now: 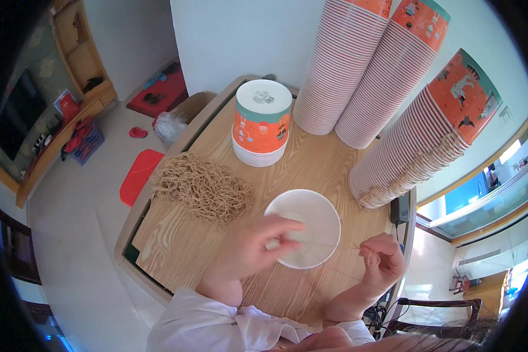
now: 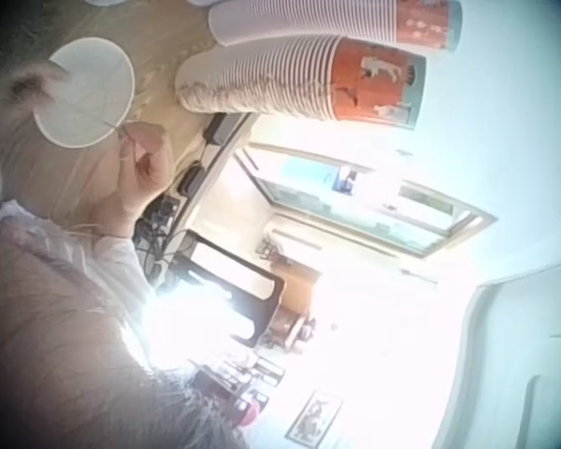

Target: Putting rubber bands around the rims of paper bowls and stacking them.

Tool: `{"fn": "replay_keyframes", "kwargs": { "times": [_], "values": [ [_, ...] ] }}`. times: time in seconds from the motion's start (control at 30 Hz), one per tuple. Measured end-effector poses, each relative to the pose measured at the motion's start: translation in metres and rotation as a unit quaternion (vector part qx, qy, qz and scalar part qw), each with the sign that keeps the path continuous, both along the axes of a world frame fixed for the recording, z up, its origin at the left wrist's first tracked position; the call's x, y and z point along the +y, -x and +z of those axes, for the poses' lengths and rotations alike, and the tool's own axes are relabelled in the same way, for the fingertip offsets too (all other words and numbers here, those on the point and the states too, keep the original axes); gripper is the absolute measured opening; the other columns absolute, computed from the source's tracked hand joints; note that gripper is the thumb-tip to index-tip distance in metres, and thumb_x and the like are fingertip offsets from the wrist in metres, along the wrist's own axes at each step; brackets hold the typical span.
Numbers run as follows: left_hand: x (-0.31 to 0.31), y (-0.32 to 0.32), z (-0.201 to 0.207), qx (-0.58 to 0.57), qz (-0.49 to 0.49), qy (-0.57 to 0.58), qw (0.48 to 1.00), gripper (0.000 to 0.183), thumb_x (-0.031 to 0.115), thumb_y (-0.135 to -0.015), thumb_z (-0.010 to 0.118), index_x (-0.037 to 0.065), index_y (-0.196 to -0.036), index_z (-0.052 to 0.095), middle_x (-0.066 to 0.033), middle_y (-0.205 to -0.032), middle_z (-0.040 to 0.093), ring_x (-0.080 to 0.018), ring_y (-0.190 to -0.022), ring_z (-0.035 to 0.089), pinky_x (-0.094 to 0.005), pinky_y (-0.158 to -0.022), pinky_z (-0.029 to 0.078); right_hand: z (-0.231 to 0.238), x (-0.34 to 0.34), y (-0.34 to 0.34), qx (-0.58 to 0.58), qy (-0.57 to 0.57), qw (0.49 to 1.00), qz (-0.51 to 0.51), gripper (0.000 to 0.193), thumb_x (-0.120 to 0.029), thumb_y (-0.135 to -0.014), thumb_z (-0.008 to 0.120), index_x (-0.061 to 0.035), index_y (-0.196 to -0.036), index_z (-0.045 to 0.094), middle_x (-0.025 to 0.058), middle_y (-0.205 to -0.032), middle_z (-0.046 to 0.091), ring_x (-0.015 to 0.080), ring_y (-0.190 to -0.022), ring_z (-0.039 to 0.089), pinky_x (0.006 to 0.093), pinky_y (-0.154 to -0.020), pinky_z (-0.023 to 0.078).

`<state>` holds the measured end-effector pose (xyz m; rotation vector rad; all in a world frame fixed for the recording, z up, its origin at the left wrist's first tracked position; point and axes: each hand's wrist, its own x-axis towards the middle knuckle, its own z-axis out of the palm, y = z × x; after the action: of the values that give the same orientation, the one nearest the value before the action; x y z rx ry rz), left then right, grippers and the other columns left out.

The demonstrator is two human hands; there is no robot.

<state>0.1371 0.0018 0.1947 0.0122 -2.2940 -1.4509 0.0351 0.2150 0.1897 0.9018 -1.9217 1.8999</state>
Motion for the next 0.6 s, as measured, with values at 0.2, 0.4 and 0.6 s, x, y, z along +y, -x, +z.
{"fn": "replay_keyframes", "kwargs": {
  "times": [0.2,0.4,0.6],
  "values": [
    [-0.032,-0.024,-0.003,0.0,0.353,0.167,0.921,0.038,0.013,-0.076,0.074,0.007,-0.112,0.061,-0.0145,-0.106,0.06,-0.028,-0.099,0.058,-0.0369,-0.081,0.047,0.007,-0.01,-0.001,-0.005,-0.207,0.978,0.026,0.017,0.004,-0.072,0.072,0.0001,-0.088,0.068,0.0092,-0.074,0.064,0.0186,-0.07,0.062,0.0279,-0.062,0.049],
    [0.026,0.021,-0.005,0.104,-0.111,0.006,0.988,0.06,0.017,-0.076,0.075,0.005,-0.128,0.047,-0.0152,-0.121,0.055,-0.0281,-0.109,0.057,-0.0386,-0.091,0.047,-0.002,-0.034,-0.012,-0.037,-0.254,0.962,0.095,0.021,0.002,-0.075,0.071,-0.001,-0.094,0.062,0.0105,-0.084,0.064,0.0228,-0.075,0.065,0.0313,-0.063,0.052],
    [0.035,0.041,-0.016,-0.07,-0.088,-0.044,0.993,0.035,0.015,-0.078,0.073,0.008,-0.11,0.062,-0.0042,-0.079,0.064,-0.0167,-0.058,0.059,-0.0279,-0.053,0.047,-0.001,-0.024,0.004,0.017,-0.257,0.963,0.077,0.025,0.003,-0.073,0.072,-0.0014,-0.095,0.062,0.0098,-0.083,0.065,0.0205,-0.072,0.064,0.0294,-0.064,0.051]
  ]
}}
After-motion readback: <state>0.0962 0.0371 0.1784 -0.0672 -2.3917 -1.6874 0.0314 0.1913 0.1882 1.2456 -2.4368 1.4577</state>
